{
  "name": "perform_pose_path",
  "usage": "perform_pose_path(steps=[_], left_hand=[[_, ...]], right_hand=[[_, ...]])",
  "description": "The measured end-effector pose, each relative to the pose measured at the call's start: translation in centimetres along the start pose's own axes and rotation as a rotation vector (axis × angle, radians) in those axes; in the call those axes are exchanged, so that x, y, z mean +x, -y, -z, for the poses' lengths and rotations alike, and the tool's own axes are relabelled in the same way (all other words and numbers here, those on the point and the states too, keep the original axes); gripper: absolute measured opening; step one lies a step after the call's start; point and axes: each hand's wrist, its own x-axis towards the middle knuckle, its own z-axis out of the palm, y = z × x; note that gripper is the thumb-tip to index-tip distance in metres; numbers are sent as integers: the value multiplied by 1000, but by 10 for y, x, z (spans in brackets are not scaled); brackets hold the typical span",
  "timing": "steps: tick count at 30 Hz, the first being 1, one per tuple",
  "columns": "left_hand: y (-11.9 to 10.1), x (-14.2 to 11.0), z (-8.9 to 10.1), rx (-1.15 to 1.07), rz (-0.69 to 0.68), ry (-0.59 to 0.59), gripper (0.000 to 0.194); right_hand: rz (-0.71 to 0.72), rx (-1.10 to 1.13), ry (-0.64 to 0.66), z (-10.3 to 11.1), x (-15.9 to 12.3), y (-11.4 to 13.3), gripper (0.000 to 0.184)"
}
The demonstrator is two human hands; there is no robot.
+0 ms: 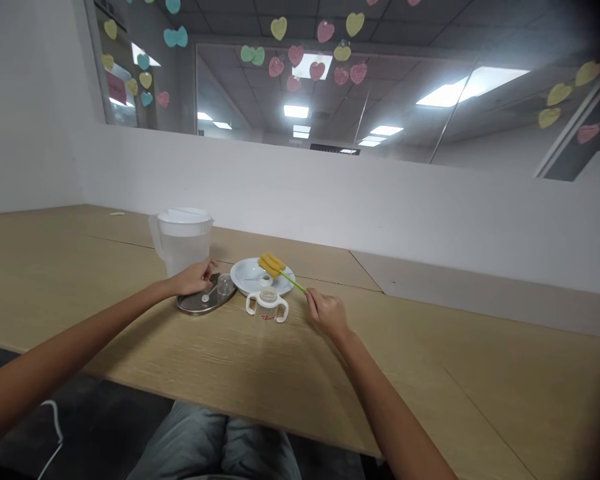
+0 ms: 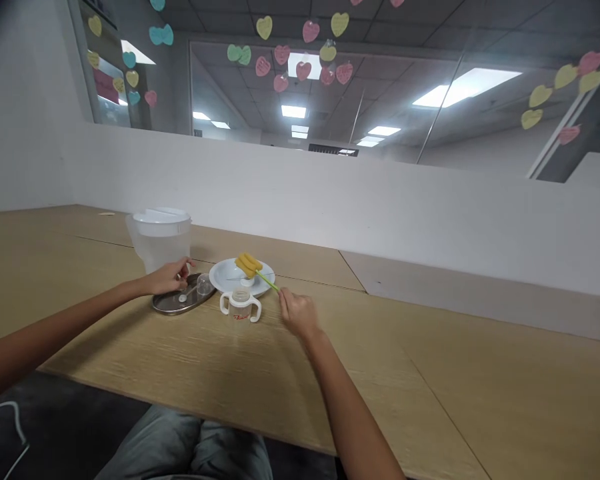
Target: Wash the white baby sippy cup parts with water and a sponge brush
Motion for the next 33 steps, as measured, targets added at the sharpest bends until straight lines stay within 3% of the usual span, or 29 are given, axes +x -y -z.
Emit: perform_pose_path(steps=[7,12,18,21,24,28,33], left_hand=[[17,6,-9,3,42,182,55],[26,6,-8,19,31,124,87],[29,9,2,104,14,119,76],[15,15,7,116,-11,85,60],[-14,29,3,144,-94,53,43],[-60,55,-24,206,-206,107,36],[-87,87,-67,198,-148,153,36]], right_hand=[[-15,-14,72,0,-1,0,48],[-51,-3,126,-1,-1,0,51],[-68,-12,119,-2,0,1,52],[-56,-14,118,0,1,1,51],[-70,-22,115,0,0,0,51],[-100,-25,108,-2,-1,-1,49],[-94,-33,89,-1,-1,-2,45]])
